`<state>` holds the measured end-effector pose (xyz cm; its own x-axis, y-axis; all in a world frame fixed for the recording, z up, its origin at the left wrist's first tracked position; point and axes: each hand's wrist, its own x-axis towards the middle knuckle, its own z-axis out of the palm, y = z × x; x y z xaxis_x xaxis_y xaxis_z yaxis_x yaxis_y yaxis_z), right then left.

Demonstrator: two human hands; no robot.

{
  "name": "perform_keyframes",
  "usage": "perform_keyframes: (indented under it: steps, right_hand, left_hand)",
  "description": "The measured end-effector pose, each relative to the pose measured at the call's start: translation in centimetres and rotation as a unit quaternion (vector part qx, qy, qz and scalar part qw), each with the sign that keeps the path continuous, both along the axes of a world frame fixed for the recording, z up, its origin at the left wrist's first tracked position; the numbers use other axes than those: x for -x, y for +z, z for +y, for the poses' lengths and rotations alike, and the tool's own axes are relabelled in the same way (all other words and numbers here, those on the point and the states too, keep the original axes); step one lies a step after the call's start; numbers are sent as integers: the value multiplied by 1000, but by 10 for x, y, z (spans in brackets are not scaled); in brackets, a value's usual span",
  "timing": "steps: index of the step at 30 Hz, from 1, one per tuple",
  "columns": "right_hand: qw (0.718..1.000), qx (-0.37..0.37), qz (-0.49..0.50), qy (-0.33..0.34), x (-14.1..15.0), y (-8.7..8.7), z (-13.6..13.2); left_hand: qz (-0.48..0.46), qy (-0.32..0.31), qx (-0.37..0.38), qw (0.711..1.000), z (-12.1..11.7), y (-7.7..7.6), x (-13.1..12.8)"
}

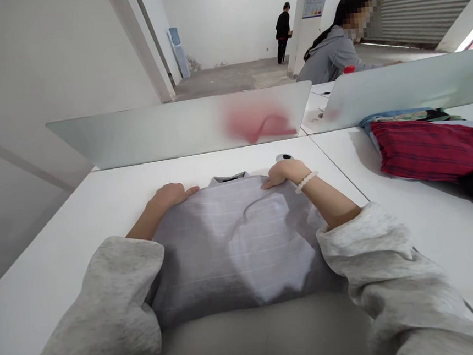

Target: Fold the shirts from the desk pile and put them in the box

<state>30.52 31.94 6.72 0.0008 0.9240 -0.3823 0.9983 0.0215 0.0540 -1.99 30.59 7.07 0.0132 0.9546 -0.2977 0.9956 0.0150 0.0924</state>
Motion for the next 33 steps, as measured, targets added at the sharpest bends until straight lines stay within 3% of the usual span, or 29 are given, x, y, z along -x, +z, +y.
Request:
perform_keyframes:
  steps: [3,6,8,11,13,17,22,24,28,31,33]
  right_hand:
    - [997,54,-23,52,11,12,-3]
    - [981,-5,68,182,33,13,-3]
    - [937,-33,204,281,58,9,-2]
    - [839,-33,399,368,101,2,-2]
    - [806,1,463,369,123,-1,-2]
    - [807,125,474,328,132,-5,-1]
    - [735,183,595,271,124,-5,-7]
    - [733,199,597,256,124,-4,-10]
    - [763,243,549,240,121,0,-9]
    - [771,256,532,238,113,6,-4]
    - [787,218,520,250,109,8,2]
  left_hand:
    - [17,8,20,1000,2,3,0]
    - [-81,-86,51,992,-1,10,8]
    - [-193,-162,66,965,-6,16,12]
    - [-293,-202,64,932,-16,26,15]
    - [-315,-205,57,925,-22,32,16]
    - [-348,-188,72,916,-27,39,22]
    - [-395,-185,67,897,-29,38,30]
    - [-418,-189,81,885,-30,37,29]
    - [-434,-191,83,876,-31,37,29]
    - [-444,-158,48,881,-29,36,34]
    - [-420,-141,16,897,-25,33,39]
